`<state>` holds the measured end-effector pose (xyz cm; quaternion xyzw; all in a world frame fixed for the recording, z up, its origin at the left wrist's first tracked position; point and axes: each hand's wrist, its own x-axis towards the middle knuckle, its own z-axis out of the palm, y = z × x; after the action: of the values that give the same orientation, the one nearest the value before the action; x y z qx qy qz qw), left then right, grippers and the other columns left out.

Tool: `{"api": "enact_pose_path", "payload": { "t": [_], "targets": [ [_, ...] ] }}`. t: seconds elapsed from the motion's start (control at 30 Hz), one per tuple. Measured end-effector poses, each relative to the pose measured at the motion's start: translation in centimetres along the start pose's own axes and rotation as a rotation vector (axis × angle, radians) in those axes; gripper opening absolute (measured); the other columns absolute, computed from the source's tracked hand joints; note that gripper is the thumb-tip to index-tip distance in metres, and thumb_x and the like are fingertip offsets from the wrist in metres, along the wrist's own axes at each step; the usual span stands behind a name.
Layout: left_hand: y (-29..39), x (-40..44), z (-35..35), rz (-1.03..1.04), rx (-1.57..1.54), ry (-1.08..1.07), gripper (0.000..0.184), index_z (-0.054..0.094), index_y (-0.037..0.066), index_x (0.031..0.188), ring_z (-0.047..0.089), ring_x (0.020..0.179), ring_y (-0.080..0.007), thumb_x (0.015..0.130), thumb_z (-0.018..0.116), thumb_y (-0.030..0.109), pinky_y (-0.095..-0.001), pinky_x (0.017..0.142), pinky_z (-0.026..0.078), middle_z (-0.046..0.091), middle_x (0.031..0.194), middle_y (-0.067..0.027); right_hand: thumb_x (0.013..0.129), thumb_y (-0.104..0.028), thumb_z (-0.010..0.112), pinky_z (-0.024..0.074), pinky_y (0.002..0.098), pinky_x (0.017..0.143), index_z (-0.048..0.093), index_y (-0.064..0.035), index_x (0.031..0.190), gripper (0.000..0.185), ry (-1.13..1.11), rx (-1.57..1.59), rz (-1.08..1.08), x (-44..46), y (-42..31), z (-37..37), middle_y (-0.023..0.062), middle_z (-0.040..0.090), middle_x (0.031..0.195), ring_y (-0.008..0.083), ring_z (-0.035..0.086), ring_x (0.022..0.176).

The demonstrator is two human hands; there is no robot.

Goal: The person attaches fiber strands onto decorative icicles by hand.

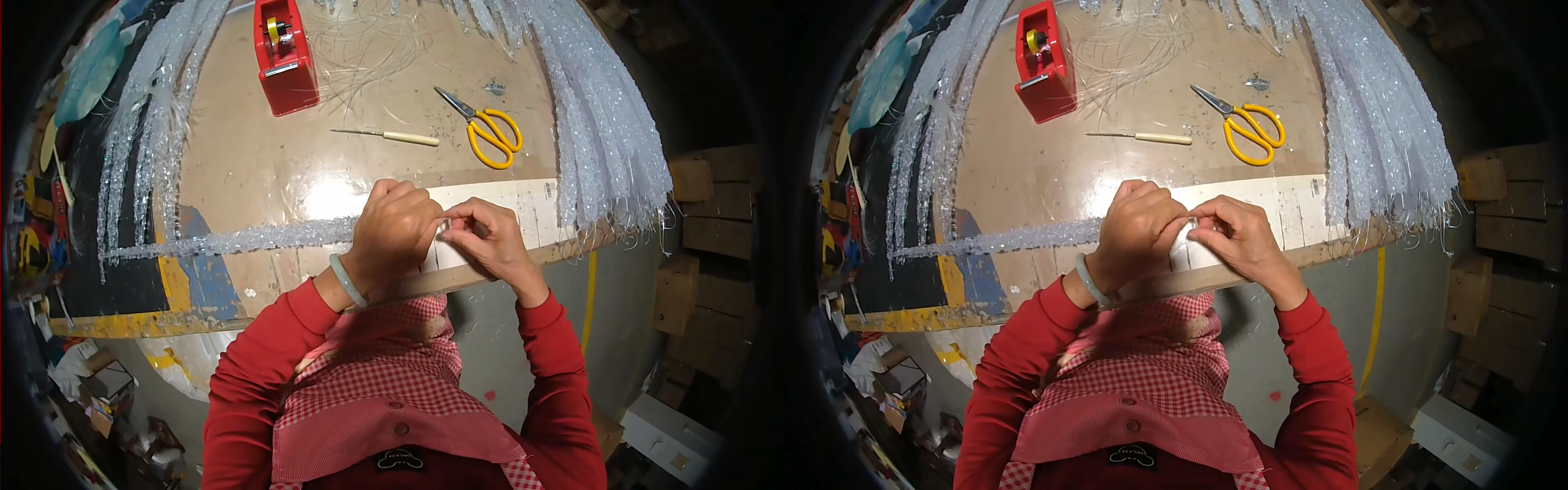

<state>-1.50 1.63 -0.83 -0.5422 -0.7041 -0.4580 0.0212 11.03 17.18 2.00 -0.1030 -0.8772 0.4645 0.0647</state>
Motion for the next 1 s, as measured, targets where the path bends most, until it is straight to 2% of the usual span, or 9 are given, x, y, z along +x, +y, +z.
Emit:
{"api": "enact_pose_path", "payload": {
  "t": [0.2, 0.27, 0.57, 0.67, 1.0],
  "targets": [
    [-0.1, 0.0, 0.1, 0.007, 0.005, 0.007, 0.004, 0.065, 0.008, 0.076, 0.057, 0.073, -0.0242, 0.078, 0.069, 0.01, -0.0372, 0.076, 0.042, 0.057, 0.07, -0.0053, 0.081, -0.008, 0.078, 0.0413, 0.0223, 0.056, 0.07, -0.0011, 0.094, 0.016, -0.011, -0.01, 0.035, 0.2, -0.2, 0.0, 0.0005, 0.06, 0.075, 0.0064, 0.051, 0.063],
    [-0.1, -0.1, 0.1, 0.011, 0.009, -0.009, 0.005, 0.065, 0.008, 0.075, 0.057, 0.073, -0.024, 0.078, 0.069, 0.01, -0.0371, 0.076, 0.042, 0.058, 0.071, -0.0052, 0.082, -0.008, 0.075, 0.0412, 0.0286, 0.055, 0.065, -0.0008, 0.087, 0.014, -0.029, -0.001, -0.009, 0.4, -0.2, 0.0, 0.0043, 0.056, 0.07, 0.0135, 0.051, 0.06],
    [0.1, 0.0, -0.1, 0.004, 0.027, -0.023, 0.006, 0.064, 0.009, 0.075, 0.056, 0.073, -0.0237, 0.078, 0.068, 0.01, -0.0363, 0.076, 0.042, 0.058, 0.071, -0.0048, 0.081, -0.009, 0.075, 0.0425, 0.0325, 0.056, 0.061, -0.0001, 0.082, 0.016, -0.048, -0.008, -0.119, 0.8, 0.7, -0.1, 0.0089, 0.057, 0.072, 0.0206, 0.054, 0.062],
    [-0.1, 0.0, -0.2, 0.018, 0.052, -0.053, 0.005, 0.064, 0.009, 0.075, 0.056, 0.073, -0.0236, 0.078, 0.068, 0.011, -0.0361, 0.076, 0.042, 0.058, 0.071, -0.0044, 0.082, -0.007, 0.075, 0.0441, 0.0307, 0.06, 0.064, 0.0012, 0.082, 0.014, -0.062, 0.001, -0.15, 0.7, 1.2, -0.2, 0.0087, 0.06, 0.074, 0.0195, 0.057, 0.066],
    [-0.1, 0.1, -0.2, 0.025, 0.065, -0.081, 0.004, 0.064, 0.01, 0.075, 0.056, 0.072, -0.0231, 0.078, 0.067, 0.011, -0.0358, 0.074, 0.042, 0.057, 0.071, -0.0038, 0.083, -0.005, 0.074, 0.0449, 0.032, 0.061, 0.063, 0.0013, 0.079, 0.013, -0.11, 0.03, -0.197, 0.4, 2.5, -0.5, 0.0093, 0.06, 0.072, 0.0209, 0.058, 0.065]
  ]
}}
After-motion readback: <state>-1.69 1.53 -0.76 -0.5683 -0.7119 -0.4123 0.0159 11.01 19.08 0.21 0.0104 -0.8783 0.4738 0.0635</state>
